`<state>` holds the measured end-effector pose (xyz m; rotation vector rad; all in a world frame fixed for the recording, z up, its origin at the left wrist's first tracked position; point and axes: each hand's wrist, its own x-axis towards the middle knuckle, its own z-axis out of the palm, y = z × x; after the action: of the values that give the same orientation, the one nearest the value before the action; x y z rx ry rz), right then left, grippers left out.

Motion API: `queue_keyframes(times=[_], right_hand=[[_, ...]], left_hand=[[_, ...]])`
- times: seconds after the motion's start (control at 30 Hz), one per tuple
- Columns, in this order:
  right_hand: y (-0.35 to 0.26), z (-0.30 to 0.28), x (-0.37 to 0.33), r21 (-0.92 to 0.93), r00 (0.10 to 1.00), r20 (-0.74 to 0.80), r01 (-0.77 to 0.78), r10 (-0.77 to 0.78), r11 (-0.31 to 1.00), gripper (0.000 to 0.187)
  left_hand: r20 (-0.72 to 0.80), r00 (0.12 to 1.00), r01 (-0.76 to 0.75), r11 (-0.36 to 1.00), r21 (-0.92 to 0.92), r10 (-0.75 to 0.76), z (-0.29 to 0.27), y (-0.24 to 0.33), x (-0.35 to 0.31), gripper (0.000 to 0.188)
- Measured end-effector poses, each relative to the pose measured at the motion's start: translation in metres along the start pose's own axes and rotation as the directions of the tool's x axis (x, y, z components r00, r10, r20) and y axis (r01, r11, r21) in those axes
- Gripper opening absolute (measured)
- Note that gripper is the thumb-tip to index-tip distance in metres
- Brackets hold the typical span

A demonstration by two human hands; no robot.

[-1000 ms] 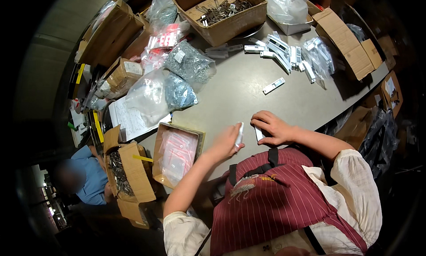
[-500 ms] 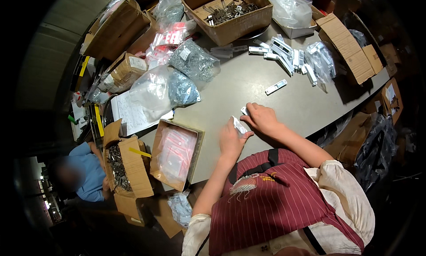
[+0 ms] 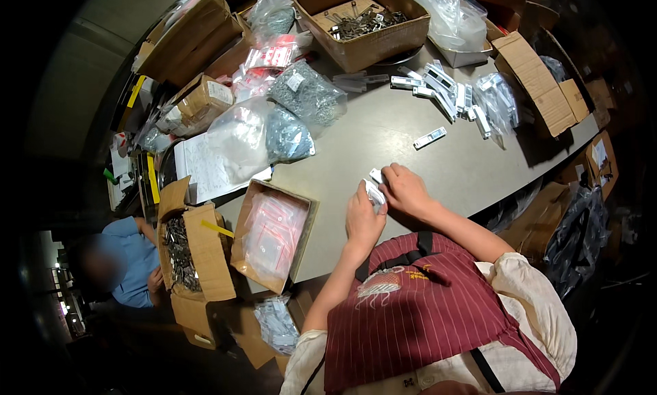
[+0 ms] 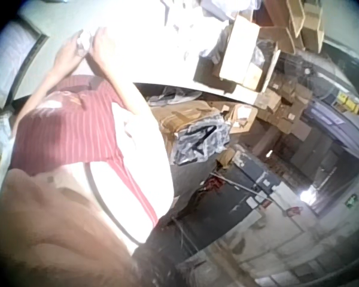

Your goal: The person assembles small metal hardware components by hand at a cluttered workbench. They pick up metal pieces, join them together, and place the assembled units into a small box. A coworker is visible across the table sorting items.

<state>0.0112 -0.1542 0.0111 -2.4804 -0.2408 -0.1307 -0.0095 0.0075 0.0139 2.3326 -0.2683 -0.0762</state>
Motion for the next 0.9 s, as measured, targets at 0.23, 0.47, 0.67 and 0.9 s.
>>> queue_keyframes(times=[0.23, 0.47, 0.67, 0.9], right_hand=[[0.01, 0.006, 0.002, 0.146, 0.999, -0.011, 0.048, -0.047, 0.988, 0.016], [-0.002, 0.001, -0.008, -0.11, 0.965, 0.02, 0.263, -0.263, 0.958, 0.046], [-0.007, -0.007, -0.006, -0.144, 0.965, 0.027, 0.261, -0.26, 0.954, 0.052], [0.007, -0.036, -0.003, 0.229, 0.993, 0.117, -0.005, -0.022, 0.973, 0.046]], left_hand=[[0.031, 0.999, 0.019, 0.999, -0.049, -0.017, 0.0, -0.003, 0.002, 0.073], [-0.015, 0.998, -0.055, 0.998, -0.016, 0.054, 0.005, -0.01, 0.002, 0.073], [0.147, 0.978, 0.197, 0.877, -0.438, -0.146, -0.009, -0.017, -0.003, 0.06], [0.088, 0.969, 0.234, 0.741, -0.63, -0.231, -0.007, -0.027, -0.018, 0.041]])
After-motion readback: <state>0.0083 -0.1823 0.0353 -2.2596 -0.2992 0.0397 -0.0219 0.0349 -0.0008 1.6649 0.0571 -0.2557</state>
